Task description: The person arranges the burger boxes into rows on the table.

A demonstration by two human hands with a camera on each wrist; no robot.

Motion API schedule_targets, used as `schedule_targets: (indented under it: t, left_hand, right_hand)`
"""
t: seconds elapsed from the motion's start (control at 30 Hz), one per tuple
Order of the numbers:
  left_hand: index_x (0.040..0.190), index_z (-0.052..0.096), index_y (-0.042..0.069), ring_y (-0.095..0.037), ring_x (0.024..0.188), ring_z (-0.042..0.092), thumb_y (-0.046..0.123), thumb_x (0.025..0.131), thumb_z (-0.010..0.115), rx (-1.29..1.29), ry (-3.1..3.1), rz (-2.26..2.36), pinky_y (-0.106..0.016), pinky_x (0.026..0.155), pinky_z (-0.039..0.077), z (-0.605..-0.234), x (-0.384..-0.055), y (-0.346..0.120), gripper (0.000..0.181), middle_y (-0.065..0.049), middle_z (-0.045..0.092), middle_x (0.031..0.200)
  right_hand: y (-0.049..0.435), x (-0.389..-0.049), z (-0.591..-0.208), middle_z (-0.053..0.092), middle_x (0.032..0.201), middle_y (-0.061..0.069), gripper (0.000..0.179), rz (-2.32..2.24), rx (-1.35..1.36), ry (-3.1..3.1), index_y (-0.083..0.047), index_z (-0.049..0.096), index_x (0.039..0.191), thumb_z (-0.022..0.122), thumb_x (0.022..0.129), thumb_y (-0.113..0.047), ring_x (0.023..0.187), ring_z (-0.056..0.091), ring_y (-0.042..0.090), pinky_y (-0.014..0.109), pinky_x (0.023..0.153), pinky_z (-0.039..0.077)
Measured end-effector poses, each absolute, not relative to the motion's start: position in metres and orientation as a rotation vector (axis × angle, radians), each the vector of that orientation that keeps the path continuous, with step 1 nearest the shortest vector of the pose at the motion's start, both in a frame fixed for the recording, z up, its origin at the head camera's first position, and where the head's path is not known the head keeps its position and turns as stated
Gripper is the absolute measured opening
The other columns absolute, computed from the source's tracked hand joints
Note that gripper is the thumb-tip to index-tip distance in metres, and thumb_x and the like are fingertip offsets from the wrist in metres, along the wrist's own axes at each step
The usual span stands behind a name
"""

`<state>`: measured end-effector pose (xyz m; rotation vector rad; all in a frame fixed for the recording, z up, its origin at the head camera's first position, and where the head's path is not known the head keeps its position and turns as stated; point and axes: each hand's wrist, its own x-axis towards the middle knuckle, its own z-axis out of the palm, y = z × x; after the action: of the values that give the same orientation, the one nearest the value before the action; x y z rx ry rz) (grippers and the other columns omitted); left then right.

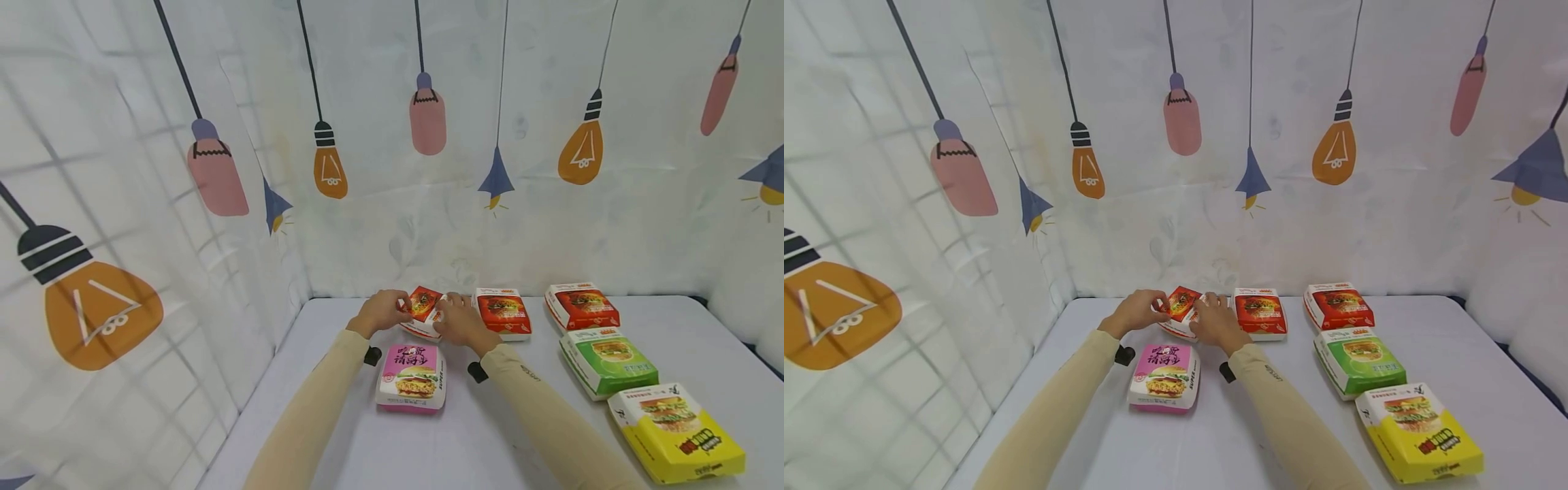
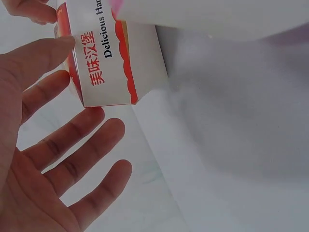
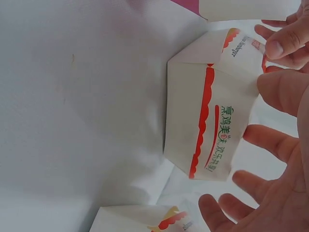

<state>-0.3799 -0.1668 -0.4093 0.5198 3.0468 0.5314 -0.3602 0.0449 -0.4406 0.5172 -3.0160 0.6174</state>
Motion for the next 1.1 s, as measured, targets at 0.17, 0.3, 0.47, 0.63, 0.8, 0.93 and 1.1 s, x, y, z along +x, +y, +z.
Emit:
schedule_targets:
  t: [0.17,0.3,0.47,0.63,0.8,0.93,1.1]
  left_hand:
    - [0.111,0.07,0.018,-0.019,0.077,0.059,0.041,0.087,0.081,0.502,3.038,0.473,-0.034,0.068,0.048,-0.4087,-0.3788,-0.1642,0.035,-0.002,0.072,0.095]
    - [0.128,0.068,0.022,-0.024,0.103,0.066,0.048,0.086,0.079,0.459,3.025,0.419,-0.044,0.087,0.054,-0.4087,-0.3777,-0.1628,0.051,-0.005,0.072,0.125]
    - [0.138,0.063,0.025,-0.027,0.124,0.062,0.057,0.085,0.076,0.421,3.004,0.396,-0.049,0.1,0.052,-0.4089,-0.3768,-0.1626,0.063,-0.006,0.066,0.139]
    - [0.145,0.058,0.024,-0.029,0.126,0.06,0.065,0.083,0.075,0.386,3.002,0.377,-0.052,0.101,0.051,-0.41,-0.3764,-0.1622,0.076,-0.011,0.061,0.141]
    - [0.151,0.051,0.027,-0.029,0.117,0.06,0.067,0.079,0.077,0.343,2.978,0.373,-0.054,0.101,0.051,-0.4123,-0.3759,-0.1615,0.087,-0.017,0.055,0.144]
    - [0.155,0.046,0.028,-0.03,0.117,0.058,0.06,0.08,0.08,0.346,2.941,0.443,-0.056,0.105,0.049,-0.4137,-0.3761,-0.1621,0.088,-0.02,0.05,0.149]
    - [0.157,0.042,0.03,-0.035,0.137,0.051,0.053,0.083,0.081,0.383,2.888,0.527,-0.057,0.112,0.043,-0.4183,-0.3809,-0.1688,0.086,-0.021,0.042,0.158]
  right_hand:
    - [0.046,-0.358,-0.44,0.037,0.158,0.021,0.045,0.616,0.507,-3.036,-0.013,0.059,0.136,0.065,0.098,-0.035,0.148,0.03,0.043,0.062,0.118,0.032]
    - [0.047,-0.3564,-0.4385,0.041,0.155,0.021,0.045,0.603,0.529,-3.02,-0.013,0.059,0.136,0.064,0.099,-0.038,0.145,0.033,0.042,0.061,0.116,0.035]
    - [0.0481,-0.354,-0.4376,0.045,0.147,0.023,0.036,0.574,0.539,-3.003,-0.017,0.062,0.128,0.066,0.098,-0.036,0.138,0.038,0.044,0.061,0.111,0.041]
    - [0.047,-0.3515,-0.4385,0.047,0.134,0.021,0.027,0.583,0.541,-2.989,-0.021,0.062,0.122,0.066,0.098,-0.033,0.125,0.044,0.042,0.058,0.103,0.047]
    - [0.0442,-0.351,-0.4409,0.045,0.127,0.018,0.034,0.602,0.519,-2.998,-0.025,0.059,0.13,0.067,0.098,-0.034,0.117,0.046,0.037,0.053,0.098,0.05]
    - [0.0436,-0.3507,-0.4416,0.045,0.126,0.017,0.045,0.624,0.497,-3.01,-0.023,0.056,0.14,0.067,0.098,-0.034,0.115,0.046,0.035,0.051,0.096,0.05]
    - [0.0442,-0.3508,-0.4419,0.044,0.129,0.018,0.053,0.625,0.495,-3.017,-0.016,0.051,0.147,0.066,0.099,-0.034,0.116,0.046,0.034,0.05,0.098,0.05]
